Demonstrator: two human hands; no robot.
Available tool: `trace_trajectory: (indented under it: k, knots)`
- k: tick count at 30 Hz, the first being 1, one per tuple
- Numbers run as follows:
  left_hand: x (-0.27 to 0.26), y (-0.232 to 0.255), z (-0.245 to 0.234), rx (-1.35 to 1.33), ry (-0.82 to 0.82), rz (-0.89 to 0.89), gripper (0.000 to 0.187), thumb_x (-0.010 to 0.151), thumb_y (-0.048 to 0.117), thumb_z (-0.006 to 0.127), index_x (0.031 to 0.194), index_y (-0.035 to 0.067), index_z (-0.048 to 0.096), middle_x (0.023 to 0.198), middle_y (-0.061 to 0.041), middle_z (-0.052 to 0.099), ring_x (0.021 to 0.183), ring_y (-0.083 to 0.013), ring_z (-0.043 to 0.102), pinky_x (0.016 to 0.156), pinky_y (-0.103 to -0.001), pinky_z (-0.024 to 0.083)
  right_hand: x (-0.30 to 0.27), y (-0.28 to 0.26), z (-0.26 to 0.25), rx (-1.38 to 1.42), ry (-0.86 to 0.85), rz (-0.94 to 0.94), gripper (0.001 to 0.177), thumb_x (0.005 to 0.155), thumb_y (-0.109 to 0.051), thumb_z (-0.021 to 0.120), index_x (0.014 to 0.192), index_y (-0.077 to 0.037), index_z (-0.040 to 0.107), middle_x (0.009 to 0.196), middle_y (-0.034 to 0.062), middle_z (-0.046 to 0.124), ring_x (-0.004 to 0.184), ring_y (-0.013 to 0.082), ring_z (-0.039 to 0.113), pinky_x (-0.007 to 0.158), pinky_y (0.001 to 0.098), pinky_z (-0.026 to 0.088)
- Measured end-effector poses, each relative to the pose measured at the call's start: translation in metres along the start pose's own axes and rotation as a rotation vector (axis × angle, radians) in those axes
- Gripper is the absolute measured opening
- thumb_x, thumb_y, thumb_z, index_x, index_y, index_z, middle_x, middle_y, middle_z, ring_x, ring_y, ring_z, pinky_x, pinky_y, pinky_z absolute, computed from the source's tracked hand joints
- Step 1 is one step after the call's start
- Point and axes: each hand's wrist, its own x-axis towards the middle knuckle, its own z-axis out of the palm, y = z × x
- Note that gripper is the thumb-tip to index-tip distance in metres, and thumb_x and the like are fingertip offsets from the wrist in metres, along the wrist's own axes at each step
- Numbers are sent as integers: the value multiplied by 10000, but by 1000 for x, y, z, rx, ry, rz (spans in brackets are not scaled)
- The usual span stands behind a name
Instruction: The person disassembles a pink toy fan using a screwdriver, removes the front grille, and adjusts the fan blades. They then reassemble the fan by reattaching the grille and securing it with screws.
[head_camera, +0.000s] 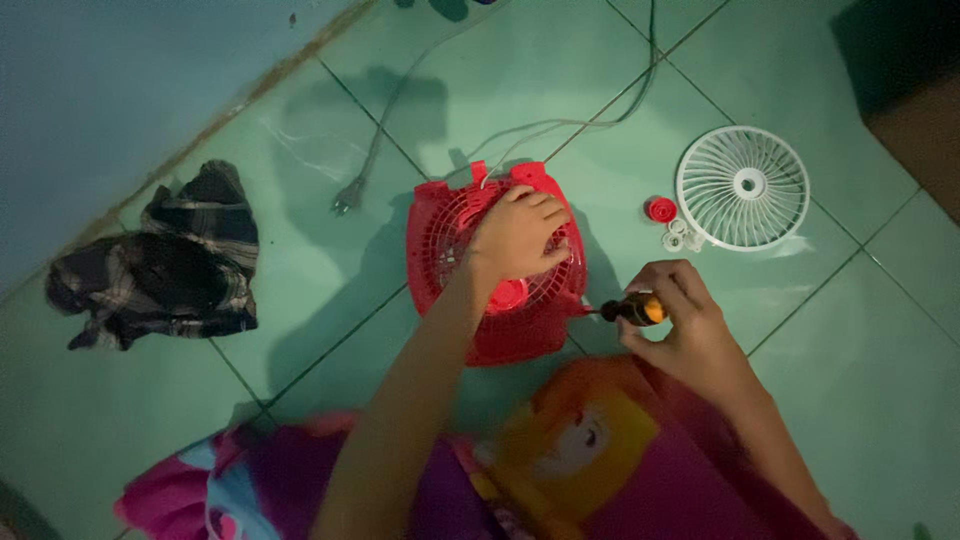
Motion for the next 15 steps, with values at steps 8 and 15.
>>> trace_trajectory:
  k: [8,15]
  knots:
    - [-1,1,6,51,45,7,492,860,416,675,1203,63,694,1238,-125,679,1202,-289,601,1125,-480,374,3,-7,-5,-561,-239,453,420,893,-473,745,1115,-120,687,978,18,736,794,216,742,704,368,578]
    - [-1,0,-4,-21,9,14,441,873,381,662,1171,58,701,1232,-121,689,1238,-295,594,1132,-472,371,-7,9,-2,-156,40,69,464,736,-217,807,1130,-22,656,1072,96,613,859,214,715,703,372,582]
